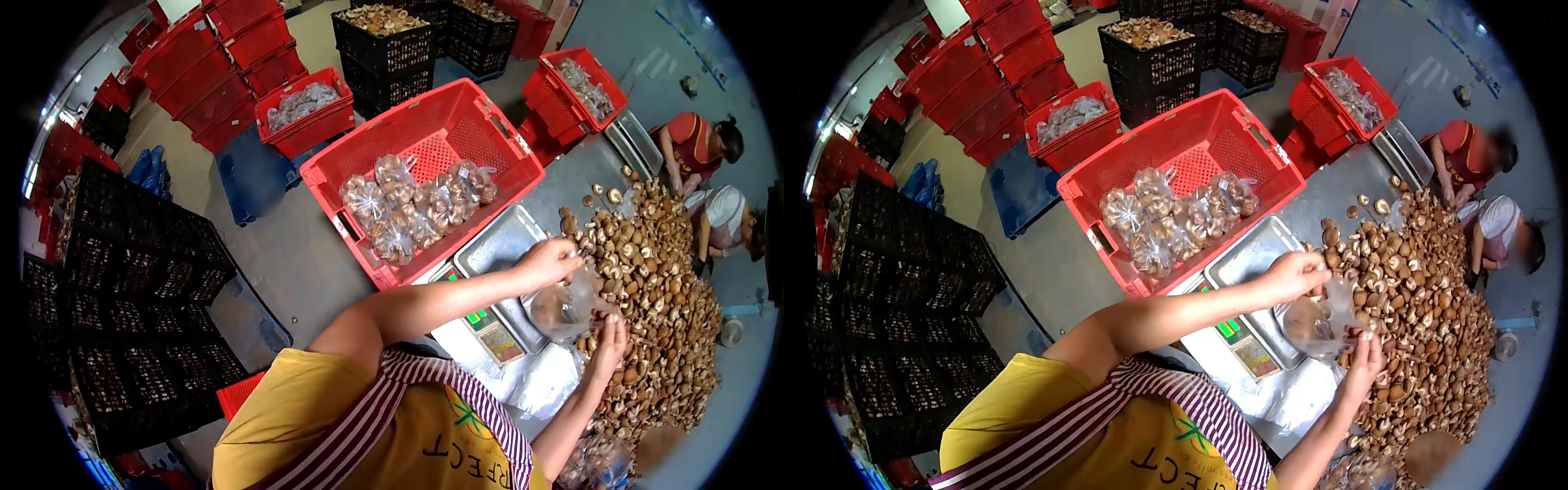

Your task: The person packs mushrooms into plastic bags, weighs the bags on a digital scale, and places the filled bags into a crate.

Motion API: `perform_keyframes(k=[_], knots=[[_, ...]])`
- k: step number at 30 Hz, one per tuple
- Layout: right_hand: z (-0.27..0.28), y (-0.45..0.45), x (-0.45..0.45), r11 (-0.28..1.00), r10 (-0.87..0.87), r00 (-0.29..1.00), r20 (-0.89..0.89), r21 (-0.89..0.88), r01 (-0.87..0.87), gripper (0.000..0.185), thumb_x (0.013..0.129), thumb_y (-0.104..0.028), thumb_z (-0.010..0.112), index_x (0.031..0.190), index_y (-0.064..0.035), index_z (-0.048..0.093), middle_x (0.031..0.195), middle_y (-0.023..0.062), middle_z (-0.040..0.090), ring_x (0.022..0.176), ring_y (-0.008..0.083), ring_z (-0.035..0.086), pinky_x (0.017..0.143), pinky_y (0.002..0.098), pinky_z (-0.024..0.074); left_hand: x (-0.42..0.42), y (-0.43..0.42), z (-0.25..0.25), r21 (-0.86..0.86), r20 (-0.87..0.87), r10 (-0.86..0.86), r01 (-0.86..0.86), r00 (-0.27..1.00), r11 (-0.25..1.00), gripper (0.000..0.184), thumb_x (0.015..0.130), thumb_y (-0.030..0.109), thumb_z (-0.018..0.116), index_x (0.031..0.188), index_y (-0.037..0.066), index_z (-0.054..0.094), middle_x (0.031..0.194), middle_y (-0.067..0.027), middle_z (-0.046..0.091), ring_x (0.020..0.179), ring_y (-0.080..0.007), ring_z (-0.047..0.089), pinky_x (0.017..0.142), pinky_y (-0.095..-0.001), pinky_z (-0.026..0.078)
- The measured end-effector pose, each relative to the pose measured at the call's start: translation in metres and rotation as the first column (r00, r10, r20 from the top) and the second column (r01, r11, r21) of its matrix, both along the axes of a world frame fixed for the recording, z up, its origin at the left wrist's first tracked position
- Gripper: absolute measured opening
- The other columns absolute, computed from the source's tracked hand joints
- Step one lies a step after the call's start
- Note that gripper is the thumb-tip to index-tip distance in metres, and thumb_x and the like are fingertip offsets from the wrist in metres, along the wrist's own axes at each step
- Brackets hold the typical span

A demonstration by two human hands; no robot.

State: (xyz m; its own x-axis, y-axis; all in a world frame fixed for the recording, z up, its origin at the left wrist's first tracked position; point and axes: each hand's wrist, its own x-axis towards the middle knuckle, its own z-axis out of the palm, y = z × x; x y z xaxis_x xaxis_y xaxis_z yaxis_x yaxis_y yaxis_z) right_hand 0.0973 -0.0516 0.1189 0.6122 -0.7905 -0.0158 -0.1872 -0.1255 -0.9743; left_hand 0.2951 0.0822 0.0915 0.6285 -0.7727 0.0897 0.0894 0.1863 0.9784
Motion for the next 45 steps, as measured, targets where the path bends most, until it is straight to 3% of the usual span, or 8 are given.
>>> perform_keyframes(k=[12,22,25,28,31,35,40,45], knots=[[-0.011,0.001,0.042,0.878,0.309,0.931,0.193,0.319,-0.357,0.029,0.098,-0.022,0.054,0.107,0.0040,0.064,0.089,0.0031,0.063,0.081,0.0129,0.056,0.074,0.0252,0.0447,-0.016,-0.009,0.015,0.100,0.042,-0.554,0.548,0.831,0.830,0.021,0.094,0.019,0.059,0.091,0.000,0.067,0.078,-0.0048,0.067,0.065,-0.0117,0.063,0.056,-0.0254,0.051],[-0.066,-0.002,0.041,0.604,0.515,0.802,-0.303,-0.536,-0.591,0.006,0.077,-0.005,0.062,0.078,0.0014,0.061,0.092,0.0148,0.063,0.091,0.0340,0.058,0.086,0.0420,0.0436,0.055,-0.038,-0.083,0.413,0.738,-0.298,-0.056,0.606,0.909,0.013,0.072,0.009,0.060,0.076,0.000,0.067,0.079,-0.0223,0.066,0.077,-0.0395,0.065,0.070,-0.0476,0.051],[-0.039,0.040,0.043,0.379,0.532,0.790,-0.305,-0.748,-0.544,0.010,0.081,-0.007,0.061,0.085,0.0024,0.059,0.092,0.0156,0.060,0.099,0.0364,0.055,0.092,0.0427,0.0424,0.073,-0.053,-0.106,0.558,0.616,-0.344,-0.084,0.709,0.826,0.015,0.074,0.011,0.058,0.076,-0.001,0.066,0.077,-0.0237,0.066,0.078,-0.0388,0.067,0.069,-0.0480,0.052],[-0.031,0.035,0.045,0.621,0.518,0.844,-0.141,-0.616,-0.484,0.011,0.082,-0.006,0.061,0.083,0.0027,0.055,0.095,0.0161,0.060,0.100,0.0325,0.056,0.093,0.0415,0.0419,0.061,-0.065,-0.124,0.401,0.581,-0.026,-0.259,0.814,0.879,0.016,0.075,0.011,0.058,0.077,-0.003,0.066,0.074,-0.0244,0.065,0.072,-0.0406,0.066,0.066,-0.0490,0.052],[-0.046,0.023,0.036,0.968,0.250,0.968,0.025,0.010,-0.250,0.010,0.092,-0.006,0.057,0.083,-0.0024,0.056,0.097,0.0103,0.063,0.095,0.0200,0.057,0.087,0.0360,0.0455,0.053,-0.066,-0.105,0.393,0.236,0.029,-0.123,0.971,0.911,0.014,0.076,0.014,0.059,0.076,0.001,0.067,0.070,-0.0187,0.066,0.061,-0.0279,0.065,0.057,-0.0390,0.051],[-0.036,0.014,0.054,0.822,0.144,0.849,0.509,0.416,-0.389,0.035,0.096,-0.021,0.059,0.124,-0.0008,0.053,0.117,0.0138,0.062,0.099,0.0201,0.062,0.085,0.0322,0.0497,0.044,-0.035,-0.053,0.011,-0.329,-0.165,0.179,0.930,0.984,0.013,0.081,0.017,0.061,0.078,0.005,0.066,0.071,-0.0065,0.067,0.056,-0.0132,0.060,0.051,-0.0284,0.048],[-0.035,0.012,0.073,0.862,0.129,0.923,0.363,0.419,-0.285,0.031,0.097,-0.021,0.057,0.120,-0.0007,0.055,0.108,0.0102,0.064,0.093,0.0184,0.062,0.078,0.0295,0.0506,0.006,-0.020,-0.016,0.090,0.093,-0.399,0.391,0.912,0.916,0.010,0.088,0.013,0.064,0.088,0.003,0.066,0.076,-0.0042,0.067,0.067,-0.0118,0.064,0.060,-0.0264,0.053],[-0.064,-0.012,0.052,0.925,0.282,0.959,0.035,0.254,-0.281,0.018,0.099,-0.019,0.054,0.096,-0.0021,0.061,0.086,0.0063,0.063,0.075,0.0142,0.057,0.065,0.0272,0.0448,0.047,-0.025,-0.042,0.021,-0.673,-0.213,0.306,0.708,0.952,0.023,0.086,0.026,0.068,0.106,0.015,0.067,0.086,-0.0029,0.065,0.077,-0.0134,0.063,0.065,-0.0280,0.051]])
